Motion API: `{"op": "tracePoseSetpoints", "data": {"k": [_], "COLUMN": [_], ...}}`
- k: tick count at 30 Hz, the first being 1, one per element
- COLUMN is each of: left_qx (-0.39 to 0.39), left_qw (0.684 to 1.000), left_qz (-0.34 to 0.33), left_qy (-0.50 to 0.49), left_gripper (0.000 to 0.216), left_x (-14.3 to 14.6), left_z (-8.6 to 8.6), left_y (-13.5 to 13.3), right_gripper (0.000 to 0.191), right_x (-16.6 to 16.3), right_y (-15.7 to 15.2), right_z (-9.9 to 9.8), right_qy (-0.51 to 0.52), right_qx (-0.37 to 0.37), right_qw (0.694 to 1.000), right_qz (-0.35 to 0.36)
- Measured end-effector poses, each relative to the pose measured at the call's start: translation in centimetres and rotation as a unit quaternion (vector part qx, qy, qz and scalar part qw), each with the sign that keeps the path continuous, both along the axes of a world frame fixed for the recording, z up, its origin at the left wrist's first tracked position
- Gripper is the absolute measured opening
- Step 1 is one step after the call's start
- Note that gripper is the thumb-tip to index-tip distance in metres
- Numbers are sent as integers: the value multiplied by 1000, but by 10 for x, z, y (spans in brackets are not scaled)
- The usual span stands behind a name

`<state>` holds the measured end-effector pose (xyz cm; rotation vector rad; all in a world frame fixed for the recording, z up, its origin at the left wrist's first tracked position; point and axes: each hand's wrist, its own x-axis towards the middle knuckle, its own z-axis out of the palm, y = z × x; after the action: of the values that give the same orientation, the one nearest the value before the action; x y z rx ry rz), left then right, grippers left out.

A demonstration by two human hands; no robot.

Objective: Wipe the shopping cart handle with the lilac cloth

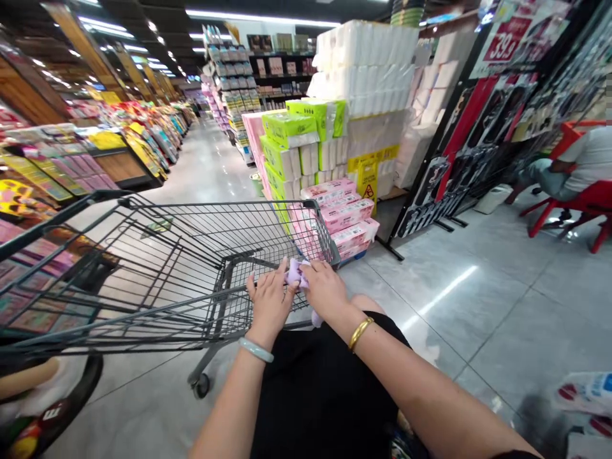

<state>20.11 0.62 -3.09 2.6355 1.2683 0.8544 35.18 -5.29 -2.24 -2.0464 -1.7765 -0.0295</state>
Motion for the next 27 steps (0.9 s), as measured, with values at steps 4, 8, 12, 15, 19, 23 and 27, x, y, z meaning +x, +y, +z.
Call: {"op": "tracePoseSetpoints", "data": {"k": [4, 8, 12, 15, 19, 23, 27], "left_qx": [3, 30, 42, 33, 38, 5, -3], "left_qw": [1000, 999, 998, 997, 996, 999, 999], "left_qz": [-3, 7, 6, 33, 65, -23, -38], "left_qy": [4, 22, 47, 55, 44, 21, 16], "left_gripper": [62, 67, 63, 44, 34, 48, 65], "left_x": [-8, -19, -28, -25, 2, 34, 44], "left_z": [-2, -7, -6, -2, 4, 4, -1], "left_y": [-13, -28, -37, -45, -68, -92, -100], "right_gripper": [46, 46, 41, 41, 51, 43, 43], "right_x": [-3, 2, 24, 39, 53, 71, 79], "right_y": [-14, -33, -52, -66, -77, -74, -73], "right_z": [13, 27, 32, 21, 0, -5, -2], "right_qy": [-27, -24, -13, -6, 46, 125, 128], "right_qx": [-38, -72, -67, -25, 20, 40, 76], "right_qw": [998, 994, 996, 999, 994, 979, 981], "right_qz": [34, 79, 57, 33, 93, 157, 127]}}
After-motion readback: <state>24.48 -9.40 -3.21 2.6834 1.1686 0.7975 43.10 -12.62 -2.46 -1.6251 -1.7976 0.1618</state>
